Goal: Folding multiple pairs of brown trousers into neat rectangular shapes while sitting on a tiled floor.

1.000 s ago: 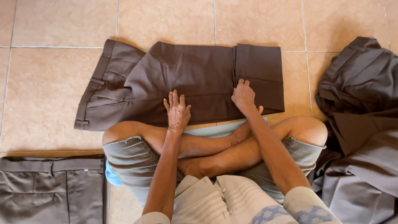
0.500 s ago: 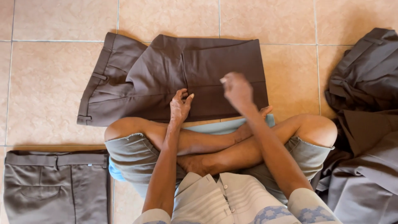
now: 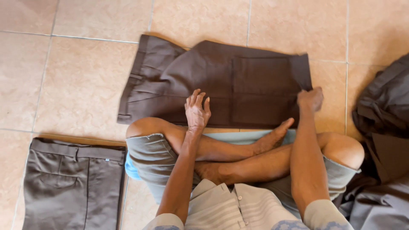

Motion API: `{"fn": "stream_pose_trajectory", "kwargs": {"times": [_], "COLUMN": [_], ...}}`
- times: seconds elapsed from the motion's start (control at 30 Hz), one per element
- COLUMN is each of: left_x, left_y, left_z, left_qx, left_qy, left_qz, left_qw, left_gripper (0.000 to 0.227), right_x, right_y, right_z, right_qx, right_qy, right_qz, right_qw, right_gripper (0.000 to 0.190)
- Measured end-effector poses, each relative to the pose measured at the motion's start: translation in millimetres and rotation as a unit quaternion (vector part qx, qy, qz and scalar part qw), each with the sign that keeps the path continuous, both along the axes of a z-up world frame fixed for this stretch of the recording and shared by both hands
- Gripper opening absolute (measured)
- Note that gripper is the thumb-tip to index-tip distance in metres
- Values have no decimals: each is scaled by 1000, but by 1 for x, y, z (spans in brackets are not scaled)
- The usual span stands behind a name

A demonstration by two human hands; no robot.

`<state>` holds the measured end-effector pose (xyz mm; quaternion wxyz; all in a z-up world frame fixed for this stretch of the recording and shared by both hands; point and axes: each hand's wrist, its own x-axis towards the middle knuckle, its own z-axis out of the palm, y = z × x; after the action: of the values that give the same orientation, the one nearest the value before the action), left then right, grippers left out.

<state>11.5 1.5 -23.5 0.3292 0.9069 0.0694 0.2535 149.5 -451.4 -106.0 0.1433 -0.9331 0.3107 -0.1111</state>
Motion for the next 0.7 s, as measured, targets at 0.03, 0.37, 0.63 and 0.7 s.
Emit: {"fn": "stream_pose_trajectory", "kwargs": {"times": [0.03,0.37,0.63,0.7], "left_x": [2,71,119,122], "left_y": [2,60,132,129], "left_z": [5,3,-24,-29], "left_qx": [65,161,23,45], "left_qy": [-19,-4,274,303], "left_qz": [37,166,136,141], "left_qw": [997,973,952,941], "left_gripper": [27,8,74,93], "right_x": [-7,-94,-80,-78], "right_y": [12,212,204,204], "right_z": [21,110,94,87], "right_qx": [-5,-71,-92,-98], "right_qy": [52,246,293,294], "right_qz": [-25,396,394,396], "right_qw": [998,882,866,865], "right_gripper": [42,96,101,103]}}
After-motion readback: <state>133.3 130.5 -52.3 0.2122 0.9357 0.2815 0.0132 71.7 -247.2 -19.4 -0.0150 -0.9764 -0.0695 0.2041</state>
